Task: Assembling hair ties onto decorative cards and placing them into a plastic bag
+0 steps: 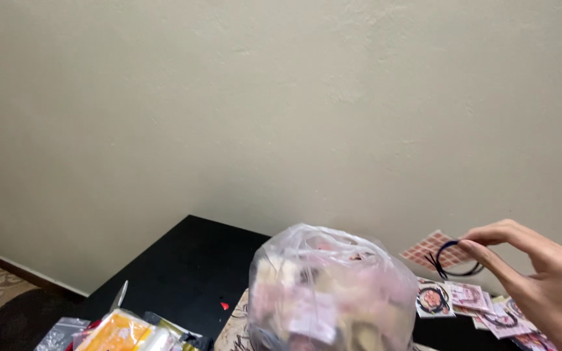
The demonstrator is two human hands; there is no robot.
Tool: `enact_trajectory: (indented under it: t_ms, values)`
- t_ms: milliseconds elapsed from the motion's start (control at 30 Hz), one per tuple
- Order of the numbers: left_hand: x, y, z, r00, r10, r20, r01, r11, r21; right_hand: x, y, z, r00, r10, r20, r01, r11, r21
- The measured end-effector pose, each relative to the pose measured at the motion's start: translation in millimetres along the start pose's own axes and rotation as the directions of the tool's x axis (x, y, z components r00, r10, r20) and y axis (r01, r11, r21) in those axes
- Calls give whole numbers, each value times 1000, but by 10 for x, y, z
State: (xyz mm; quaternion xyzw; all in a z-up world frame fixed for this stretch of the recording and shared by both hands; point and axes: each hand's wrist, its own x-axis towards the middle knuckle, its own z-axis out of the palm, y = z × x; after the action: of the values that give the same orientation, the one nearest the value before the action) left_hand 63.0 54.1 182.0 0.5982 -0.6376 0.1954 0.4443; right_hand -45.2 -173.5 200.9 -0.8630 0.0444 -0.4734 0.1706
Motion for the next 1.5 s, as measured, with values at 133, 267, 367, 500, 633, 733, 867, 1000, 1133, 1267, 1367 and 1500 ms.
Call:
enact_trajectory:
  t_ms: [133, 267, 367, 500, 633, 733, 867, 1000, 1133, 1267, 1367, 1500]
  values:
    - [1, -74, -179, 978, 188, -95, -175, 976, 127, 150, -114, 144, 995, 96, 23, -96, 995, 23]
    - [52, -463, -553, 971, 220, -91, -175, 917, 358, 329, -365, 389, 967, 255, 21, -255, 954, 158]
    - [8, -912, -834, 997, -33, -63, 55, 920, 389, 408, -433, 651, 934, 358, 20, -347, 891, 294]
    - [32, -1006, -1078, 874, -311, -374, 312, 948, -58, 420, -319, 1053, 916, 400, 25, -355, 781, 513]
    - [101, -978, -1245, 596, -691, -409, 513, 720, -468, 388, -312, 1284, 917, 391, 75, -358, 727, 586]
    - [95, -972, -1291, 541, -740, -400, 457, 658, -599, 409, -533, 1263, 900, 386, 205, -436, 765, 474]
    - [98, -939, -1287, 562, -726, -395, 439, 667, -602, 452, -638, 1292, 844, 290, 452, -444, 850, 284]
    - [85, -1047, -1179, 587, -700, -405, 540, 712, -448, 479, -840, 1145, 857, 177, 483, -285, 945, 158]
    - [68, -1005, -1217, 601, -711, -366, 611, 704, -363, 426, -571, 896, 954, -6, 300, -53, 980, 191]
    - [55, -890, -1200, 773, -433, -464, 460, 886, -59, 288, -243, 406, 945, 232, 232, -230, 973, -37]
    - [48, -802, -1189, 839, -294, -457, 375, 922, 96, -58, 438, 223, 834, 455, 312, -391, 887, -246]
    - [67, -676, -1197, 886, -252, -390, 351, 913, 208, -895, 1546, 233, 816, 244, 525, -83, 947, -311]
